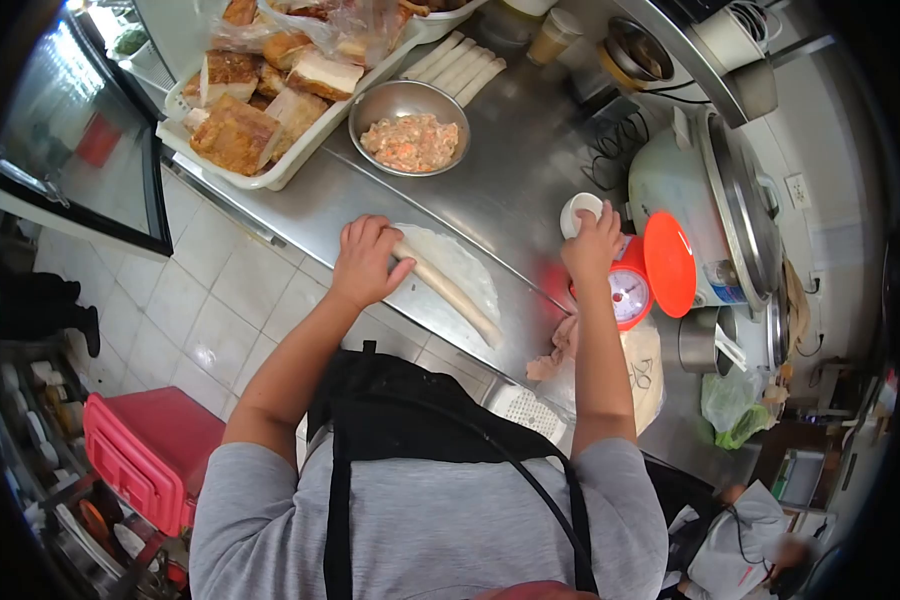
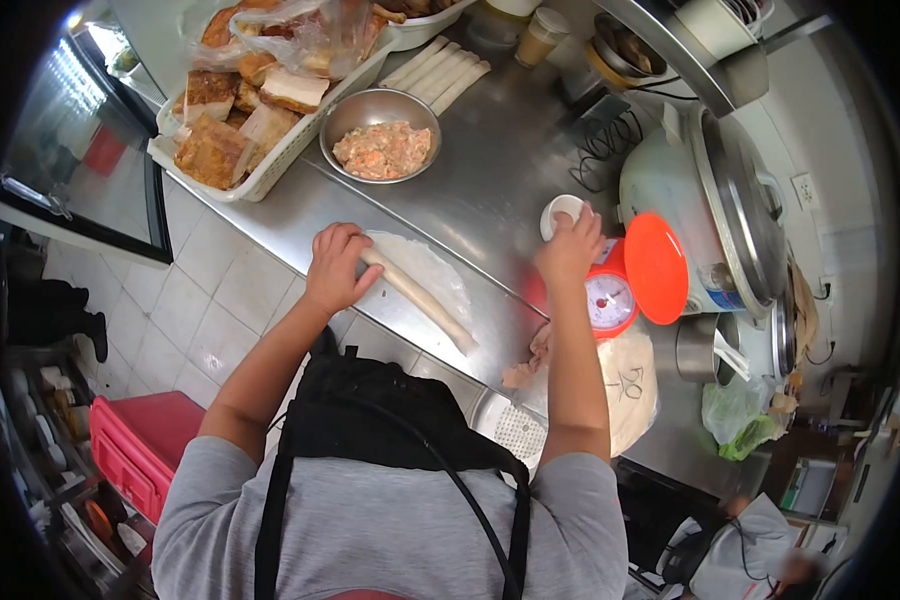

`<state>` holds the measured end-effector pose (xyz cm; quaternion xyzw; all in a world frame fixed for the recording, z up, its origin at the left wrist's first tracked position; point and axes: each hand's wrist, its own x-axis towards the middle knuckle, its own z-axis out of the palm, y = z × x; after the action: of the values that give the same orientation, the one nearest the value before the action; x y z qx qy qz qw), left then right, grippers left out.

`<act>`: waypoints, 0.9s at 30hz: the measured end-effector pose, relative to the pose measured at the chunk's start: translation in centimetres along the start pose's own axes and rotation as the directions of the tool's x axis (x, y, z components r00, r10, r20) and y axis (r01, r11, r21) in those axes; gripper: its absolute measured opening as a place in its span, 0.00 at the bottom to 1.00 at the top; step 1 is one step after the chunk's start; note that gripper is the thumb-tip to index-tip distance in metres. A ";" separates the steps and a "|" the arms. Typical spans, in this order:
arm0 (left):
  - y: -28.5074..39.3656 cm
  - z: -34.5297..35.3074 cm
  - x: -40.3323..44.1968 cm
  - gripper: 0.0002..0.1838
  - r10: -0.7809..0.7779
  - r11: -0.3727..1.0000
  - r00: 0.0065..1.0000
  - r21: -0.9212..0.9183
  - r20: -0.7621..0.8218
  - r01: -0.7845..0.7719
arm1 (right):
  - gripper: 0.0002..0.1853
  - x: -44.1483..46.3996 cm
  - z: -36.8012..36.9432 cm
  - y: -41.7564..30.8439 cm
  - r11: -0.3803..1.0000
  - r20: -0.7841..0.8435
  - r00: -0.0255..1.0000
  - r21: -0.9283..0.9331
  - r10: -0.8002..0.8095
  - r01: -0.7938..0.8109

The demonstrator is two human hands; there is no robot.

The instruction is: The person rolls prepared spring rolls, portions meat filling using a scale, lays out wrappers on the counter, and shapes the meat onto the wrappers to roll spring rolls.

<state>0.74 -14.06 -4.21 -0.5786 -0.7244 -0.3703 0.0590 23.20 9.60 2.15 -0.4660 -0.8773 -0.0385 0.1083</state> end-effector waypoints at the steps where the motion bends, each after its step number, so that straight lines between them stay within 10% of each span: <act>1: 0.0 0.1 -0.1 0.20 -0.008 1.000 1.000 0.006 -0.012 0.008 | 0.23 -0.4 -0.3 -1.0 0.981 -0.145 0.985 0.155 -0.095 0.117; 3: 0.1 0.1 -0.4 0.20 -0.019 1.000 1.000 0.013 -0.010 0.019 | 0.20 -1.8 0.3 -5.2 0.840 -0.033 0.949 0.457 -0.312 0.292; 6: 0.2 0.1 -0.2 0.21 -0.036 0.999 0.999 0.020 0.000 0.036 | 0.27 -3.9 2.6 -10.8 0.765 0.182 0.772 0.393 -0.609 0.511; 10: -0.1 0.2 -0.2 0.23 -0.060 0.998 0.998 0.017 -0.013 0.060 | 0.25 -2.9 3.3 -11.1 0.760 0.267 0.714 0.151 -0.648 0.633; 27: 0.1 0.1 -0.3 0.24 -0.088 0.996 0.996 -0.014 0.001 0.088 | 0.23 -2.7 3.4 -13.9 0.643 0.241 0.602 0.171 -0.762 0.746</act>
<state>0.98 -14.24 -4.45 -0.5467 -0.7464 -0.3774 0.0384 12.61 0.15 -1.30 -0.0500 -0.9980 0.0113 -0.0360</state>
